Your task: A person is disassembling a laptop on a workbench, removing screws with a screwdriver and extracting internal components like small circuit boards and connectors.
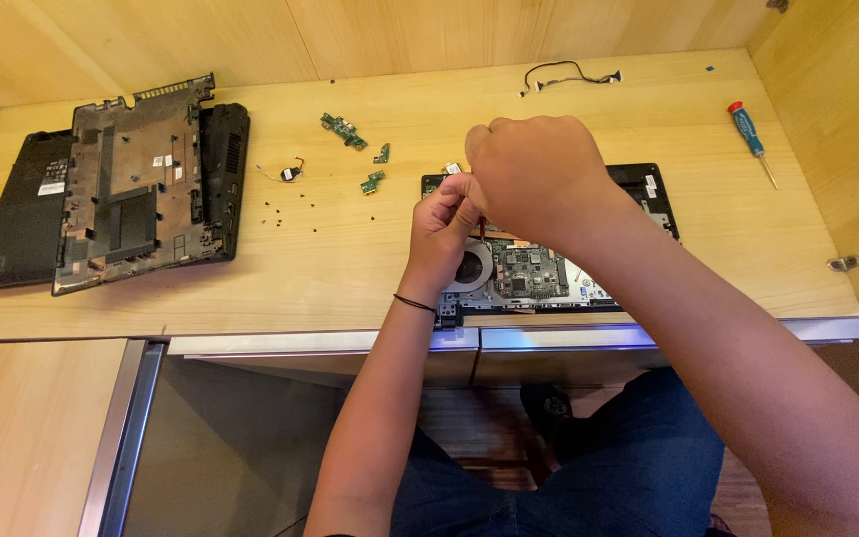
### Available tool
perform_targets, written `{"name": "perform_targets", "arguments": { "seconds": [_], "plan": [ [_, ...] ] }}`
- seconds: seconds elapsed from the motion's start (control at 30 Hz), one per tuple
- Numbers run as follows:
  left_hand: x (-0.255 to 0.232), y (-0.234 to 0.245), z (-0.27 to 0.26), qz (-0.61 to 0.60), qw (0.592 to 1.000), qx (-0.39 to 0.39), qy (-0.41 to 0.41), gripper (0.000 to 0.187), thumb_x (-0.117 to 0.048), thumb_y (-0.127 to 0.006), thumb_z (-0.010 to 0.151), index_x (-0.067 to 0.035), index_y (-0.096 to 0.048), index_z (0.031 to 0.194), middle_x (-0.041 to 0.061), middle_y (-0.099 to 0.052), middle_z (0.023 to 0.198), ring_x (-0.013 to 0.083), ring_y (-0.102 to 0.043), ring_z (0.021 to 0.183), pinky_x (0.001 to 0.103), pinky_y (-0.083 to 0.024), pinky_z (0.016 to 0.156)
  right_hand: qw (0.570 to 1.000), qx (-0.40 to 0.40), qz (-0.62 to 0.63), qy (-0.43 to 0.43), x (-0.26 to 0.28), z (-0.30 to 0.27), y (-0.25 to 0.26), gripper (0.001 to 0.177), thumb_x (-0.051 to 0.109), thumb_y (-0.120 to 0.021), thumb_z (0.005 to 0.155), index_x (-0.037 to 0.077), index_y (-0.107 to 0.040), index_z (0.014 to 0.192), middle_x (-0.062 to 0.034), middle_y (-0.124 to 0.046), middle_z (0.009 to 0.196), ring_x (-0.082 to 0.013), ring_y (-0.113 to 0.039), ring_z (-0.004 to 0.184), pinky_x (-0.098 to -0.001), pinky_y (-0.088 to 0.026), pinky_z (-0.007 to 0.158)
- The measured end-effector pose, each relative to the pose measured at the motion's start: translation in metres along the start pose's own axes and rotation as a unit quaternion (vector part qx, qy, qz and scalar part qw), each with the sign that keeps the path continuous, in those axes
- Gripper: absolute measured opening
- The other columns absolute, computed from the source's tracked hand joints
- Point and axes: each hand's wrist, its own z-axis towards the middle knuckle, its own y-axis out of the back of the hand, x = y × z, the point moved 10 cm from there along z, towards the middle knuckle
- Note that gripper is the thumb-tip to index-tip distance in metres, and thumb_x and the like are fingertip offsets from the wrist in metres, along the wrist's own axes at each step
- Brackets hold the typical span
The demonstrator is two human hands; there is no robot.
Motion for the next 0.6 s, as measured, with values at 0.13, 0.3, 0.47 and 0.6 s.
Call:
{"name": "perform_targets", "arguments": {
  "seconds": [0.13, 0.3, 0.47, 0.6],
  "plan": [
    [0.019, 0.012, -0.005, -0.017, 1.0, -0.012, 0.01, 0.025, -0.029, -0.059, 0.096, -0.005, -0.066, 0.091, 0.003, -0.061, 0.072, 0.0057, -0.055, 0.068, 0.02, -0.049, 0.061, 0.978, 0.022, 0.168, 0.119, 0.027, -0.004, 0.02, 0.027, 0.026, -0.063, 0.086, 0.001, -0.055, 0.093, -0.0161, -0.056, 0.092, -0.046, -0.062, 0.085, -0.0542, -0.052, 0.066],
    [-0.002, 0.001, -0.004, 0.016, 1.0, -0.004, 0.002, 0.021, -0.021, -0.055, 0.099, -0.004, -0.067, 0.097, 0.001, -0.06, 0.08, 0.0047, -0.051, 0.081, 0.019, -0.046, 0.073, 0.995, 0.041, 0.063, 0.06, 0.009, -0.006, 0.003, 0.02, 0.03, -0.053, 0.091, 0.012, -0.061, 0.092, -0.006, -0.058, 0.083, -0.0357, -0.066, 0.077, -0.0494, -0.053, 0.06],
    [-0.018, 0.012, -0.001, 0.009, 0.998, -0.064, -0.026, 0.021, -0.017, -0.053, 0.099, -0.001, -0.065, 0.105, 0.006, -0.065, 0.092, 0.0082, -0.055, 0.091, 0.025, -0.048, 0.084, 0.997, 0.067, -0.011, 0.025, 0.008, 0.001, 0.001, 0.034, 0.045, -0.045, 0.095, 0.016, -0.062, 0.098, -0.0048, -0.063, 0.083, -0.0302, -0.068, 0.076, -0.0476, -0.053, 0.06],
    [0.012, 0.08, -0.012, 0.011, 0.967, -0.252, 0.031, 0.018, -0.003, -0.049, 0.092, -0.004, -0.065, 0.101, 0.006, -0.068, 0.083, 0.0082, -0.065, 0.07, 0.016, -0.052, 0.063, 0.977, 0.118, 0.164, 0.075, 0.032, -0.005, 0.019, 0.022, 0.015, -0.058, 0.087, 0.004, -0.059, 0.105, -0.0138, -0.06, 0.097, -0.0446, -0.064, 0.088, -0.0574, -0.052, 0.071]
  ]
}}
